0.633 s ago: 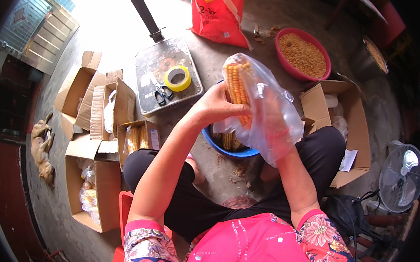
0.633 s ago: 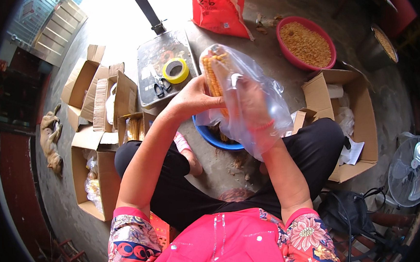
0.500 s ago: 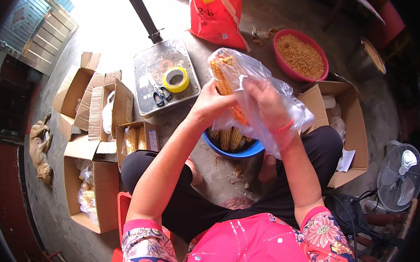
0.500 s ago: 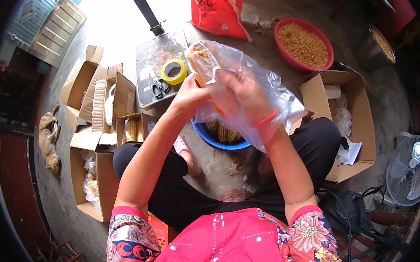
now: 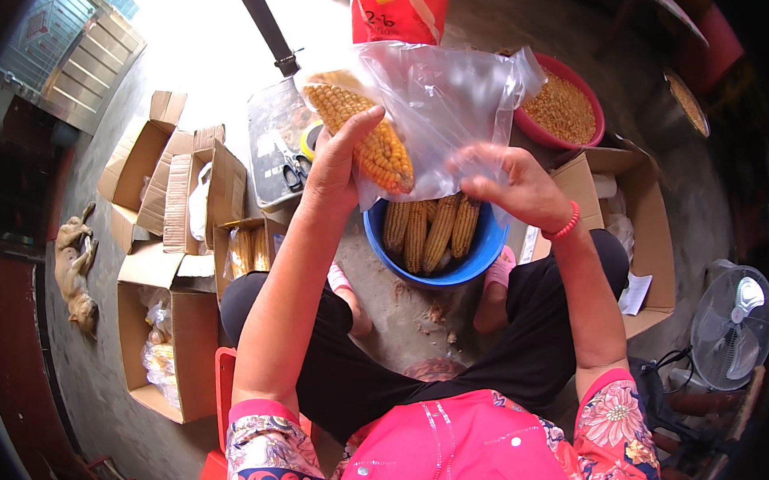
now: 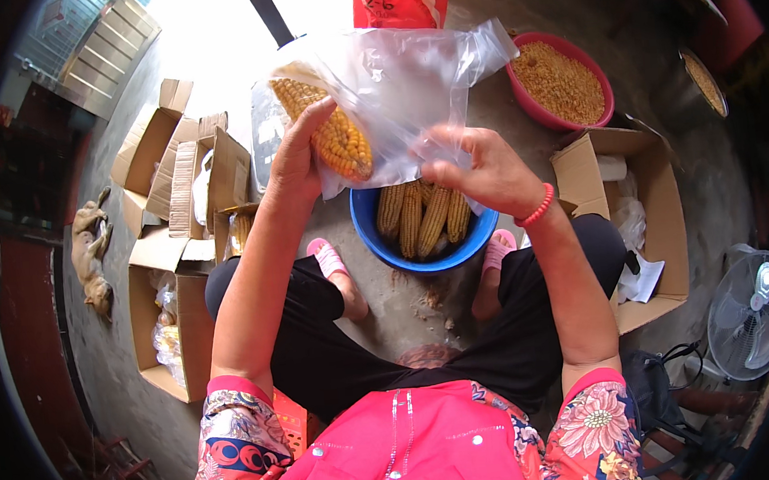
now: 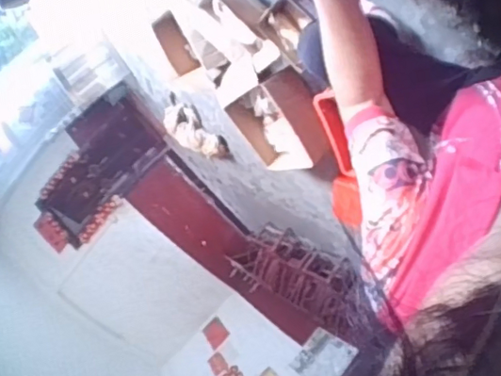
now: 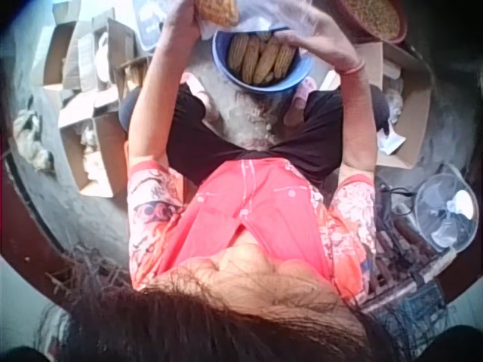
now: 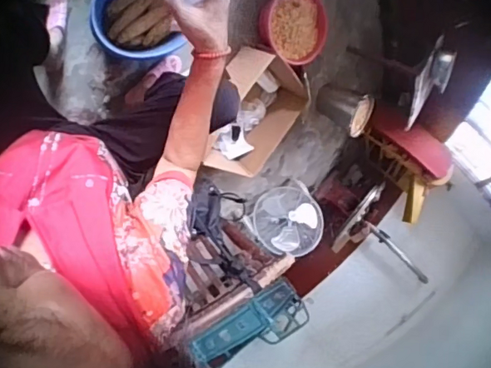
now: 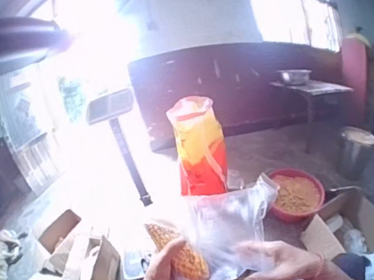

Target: The person packs dried corn cobs into plastic bags, handling one cob at a time and placing the bagged corn into a red crate.

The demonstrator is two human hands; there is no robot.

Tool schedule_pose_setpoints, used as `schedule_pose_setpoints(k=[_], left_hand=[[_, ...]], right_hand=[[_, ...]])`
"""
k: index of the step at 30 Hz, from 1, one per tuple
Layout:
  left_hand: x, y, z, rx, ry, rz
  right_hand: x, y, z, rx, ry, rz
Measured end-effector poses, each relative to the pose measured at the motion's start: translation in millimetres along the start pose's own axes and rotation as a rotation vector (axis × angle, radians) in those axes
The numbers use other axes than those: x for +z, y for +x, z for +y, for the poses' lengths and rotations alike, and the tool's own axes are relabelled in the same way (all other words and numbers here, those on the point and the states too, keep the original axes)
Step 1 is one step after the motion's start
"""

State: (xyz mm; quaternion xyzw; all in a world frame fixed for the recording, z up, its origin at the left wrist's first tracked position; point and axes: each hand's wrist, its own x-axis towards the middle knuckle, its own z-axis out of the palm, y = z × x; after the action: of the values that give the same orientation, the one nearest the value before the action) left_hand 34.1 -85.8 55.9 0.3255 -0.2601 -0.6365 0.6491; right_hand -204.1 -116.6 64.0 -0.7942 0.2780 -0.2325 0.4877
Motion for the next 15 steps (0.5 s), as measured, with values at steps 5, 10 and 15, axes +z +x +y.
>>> schedule_pose_setpoints(k=[5,10,15], left_hand=[[-10.1,1.2,-3.2,-0.033,-0.030,-0.011],[-9.0,1.1,-11.9,-0.141,0.014,-0.035],[-11.8,1.2,-10.6,-0.182,0.098,0.006]], right_hand=[[-13.1,-7.4,-13.5,-0.238,0.536,0.346],[-21.4,-25.0,-8.2,-0.249,0.386,0.447],[-54.7,-35.1,-6.3,-0.080,0.038,0.677]])
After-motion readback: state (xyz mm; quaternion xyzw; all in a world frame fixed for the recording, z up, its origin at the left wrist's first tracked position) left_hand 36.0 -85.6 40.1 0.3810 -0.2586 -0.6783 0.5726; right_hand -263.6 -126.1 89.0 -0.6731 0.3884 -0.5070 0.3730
